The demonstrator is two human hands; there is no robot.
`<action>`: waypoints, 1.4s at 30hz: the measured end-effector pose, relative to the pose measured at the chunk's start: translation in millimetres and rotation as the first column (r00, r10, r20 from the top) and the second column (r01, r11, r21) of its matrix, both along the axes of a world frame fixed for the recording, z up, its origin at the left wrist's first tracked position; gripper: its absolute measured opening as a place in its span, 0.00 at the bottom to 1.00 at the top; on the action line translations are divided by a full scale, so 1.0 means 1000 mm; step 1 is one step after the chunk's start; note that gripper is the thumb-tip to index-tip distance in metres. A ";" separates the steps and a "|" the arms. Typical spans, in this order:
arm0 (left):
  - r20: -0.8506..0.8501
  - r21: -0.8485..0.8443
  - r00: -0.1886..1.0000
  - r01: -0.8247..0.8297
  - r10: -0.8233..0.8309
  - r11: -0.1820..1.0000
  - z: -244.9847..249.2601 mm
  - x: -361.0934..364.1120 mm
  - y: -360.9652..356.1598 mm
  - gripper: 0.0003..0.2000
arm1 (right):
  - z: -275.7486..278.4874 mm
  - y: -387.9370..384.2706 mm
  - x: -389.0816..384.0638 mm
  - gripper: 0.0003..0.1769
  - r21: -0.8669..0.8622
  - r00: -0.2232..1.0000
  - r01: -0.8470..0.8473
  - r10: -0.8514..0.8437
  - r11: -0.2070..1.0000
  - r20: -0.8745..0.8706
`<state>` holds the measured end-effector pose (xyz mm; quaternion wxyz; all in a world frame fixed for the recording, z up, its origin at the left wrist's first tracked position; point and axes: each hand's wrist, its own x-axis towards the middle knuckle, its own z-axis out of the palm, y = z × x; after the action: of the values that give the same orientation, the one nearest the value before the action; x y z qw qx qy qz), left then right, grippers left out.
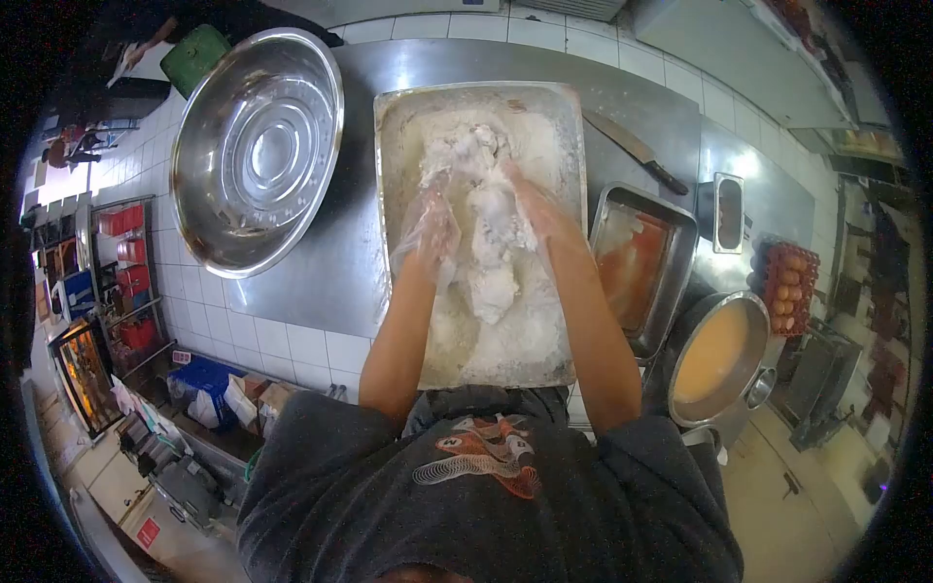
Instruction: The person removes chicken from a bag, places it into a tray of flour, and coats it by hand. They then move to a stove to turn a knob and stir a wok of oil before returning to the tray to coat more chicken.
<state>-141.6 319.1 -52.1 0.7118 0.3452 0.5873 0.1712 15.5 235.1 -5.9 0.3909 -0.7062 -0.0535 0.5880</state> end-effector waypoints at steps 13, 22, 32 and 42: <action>-0.585 0.121 0.764 0.412 -0.270 0.903 -0.048 0.045 0.076 0.41 | -0.120 0.079 0.059 0.49 -0.081 0.788 -0.209 0.217 0.975 0.576; -0.135 0.190 0.903 0.428 -0.408 0.884 -0.125 0.045 0.083 0.43 | -0.077 0.085 0.041 0.41 0.394 0.991 -0.080 0.030 0.916 0.131; -0.354 0.277 0.820 0.551 -0.450 0.787 0.045 0.027 0.011 0.40 | 0.074 0.028 0.012 0.34 -0.047 0.885 -0.237 0.236 0.970 0.401; -0.800 0.231 0.601 0.324 -0.011 0.918 0.005 -0.047 -0.134 0.40 | -0.027 0.034 0.040 0.47 -0.287 0.534 -0.219 0.360 0.933 0.765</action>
<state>-188.5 185.5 -47.5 0.3219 0.5608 0.7619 0.0367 55.4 269.3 -32.7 0.1640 -0.9042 -0.2949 0.2619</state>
